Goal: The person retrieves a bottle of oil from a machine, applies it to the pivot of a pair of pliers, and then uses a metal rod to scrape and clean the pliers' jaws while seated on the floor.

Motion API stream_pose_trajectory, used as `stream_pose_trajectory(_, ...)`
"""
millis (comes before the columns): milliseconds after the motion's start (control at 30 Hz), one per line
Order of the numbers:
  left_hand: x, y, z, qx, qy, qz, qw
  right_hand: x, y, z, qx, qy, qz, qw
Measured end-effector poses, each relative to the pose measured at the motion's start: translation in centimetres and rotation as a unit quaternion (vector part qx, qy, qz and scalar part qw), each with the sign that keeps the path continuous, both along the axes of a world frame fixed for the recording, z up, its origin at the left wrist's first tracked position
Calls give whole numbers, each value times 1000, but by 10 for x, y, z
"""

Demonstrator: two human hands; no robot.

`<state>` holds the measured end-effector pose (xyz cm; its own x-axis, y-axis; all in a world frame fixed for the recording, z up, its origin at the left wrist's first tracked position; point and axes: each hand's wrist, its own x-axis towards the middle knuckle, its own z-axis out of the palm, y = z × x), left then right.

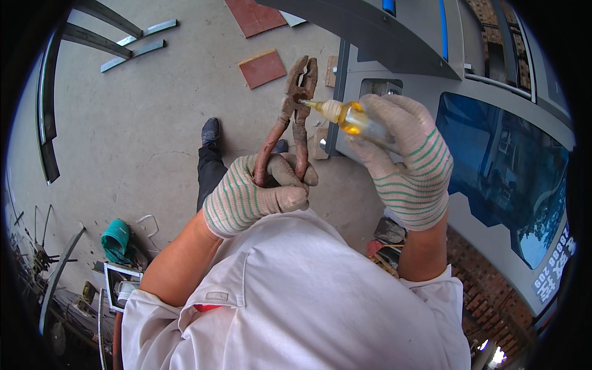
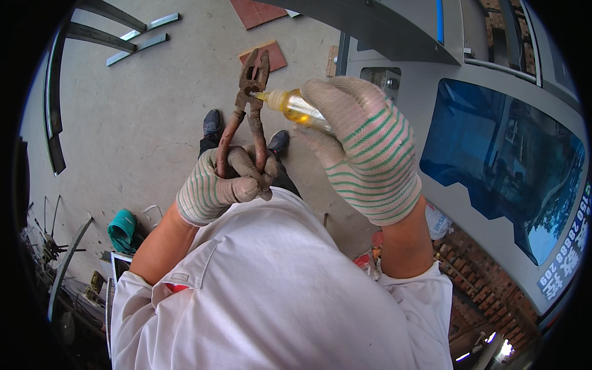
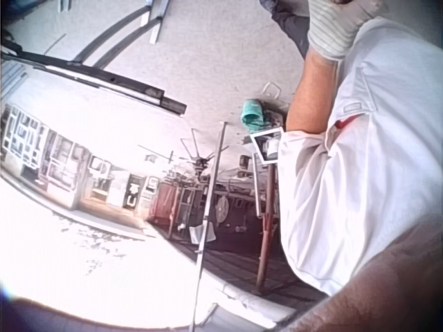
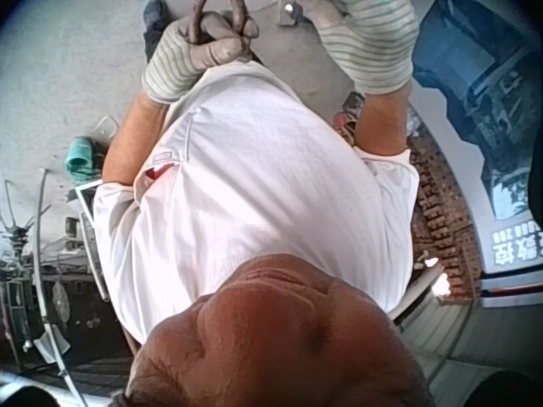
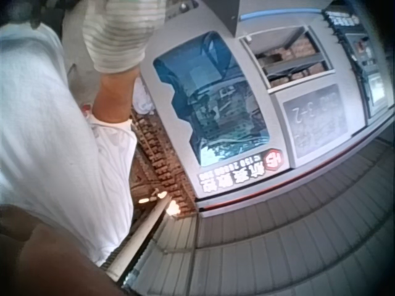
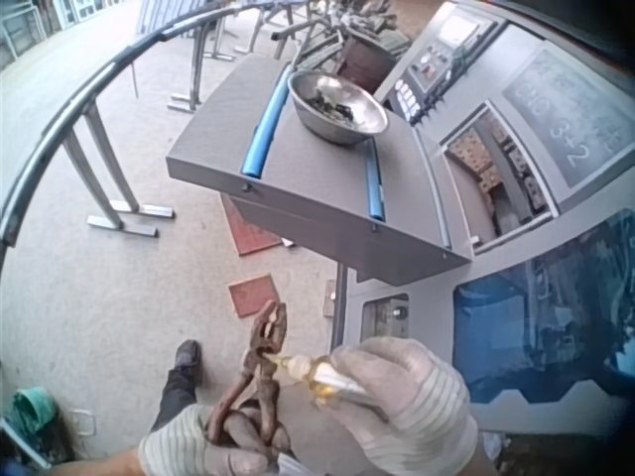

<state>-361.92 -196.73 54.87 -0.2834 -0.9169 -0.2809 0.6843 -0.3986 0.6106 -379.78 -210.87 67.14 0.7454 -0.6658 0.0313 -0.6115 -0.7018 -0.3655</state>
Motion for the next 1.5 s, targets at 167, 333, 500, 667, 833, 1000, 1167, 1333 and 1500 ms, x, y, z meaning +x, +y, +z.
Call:
stream_pose_trajectory(167, 0, 2, 2, 14, 6, 5, 1000, -3, 0, -3, -4, -4, -1, 1000)
stream_pose_trajectory(333, -4, 5, -4, 9, 36, 14, 999, -7, 1, -5, -6, -18, -2, 1000)
stream_pose_trajectory(500, -4, 7, -5, 20, 35, 0, 999, -7, 2, -3, -4, -17, -21, 1000)
stream_pose_trajectory(667, -3, 5, -1, 11, 31, 4, 999, -11, 3, -7, 5, -33, -19, 999)
stream_pose_trajectory(833, -6, 7, -3, 13, 77, 17, 997, -12, 5, -5, 14, -37, -42, 998)
stream_pose_trajectory(1000, -6, 7, -6, 0, 88, 17, 996, -14, 4, -6, -6, -35, -25, 999)
stream_pose_trajectory(1167, -9, 5, -8, -42, 144, 10, 989, -15, 4, -9, 4, -40, -27, 999)
stream_pose_trajectory(1333, -9, 5, -14, -66, 168, 9, 984, -14, 4, -9, 13, -32, -27, 999)
stream_pose_trajectory(1500, -9, 5, -4, -38, 178, 26, 983, -14, 3, -11, 9, -39, -23, 999)
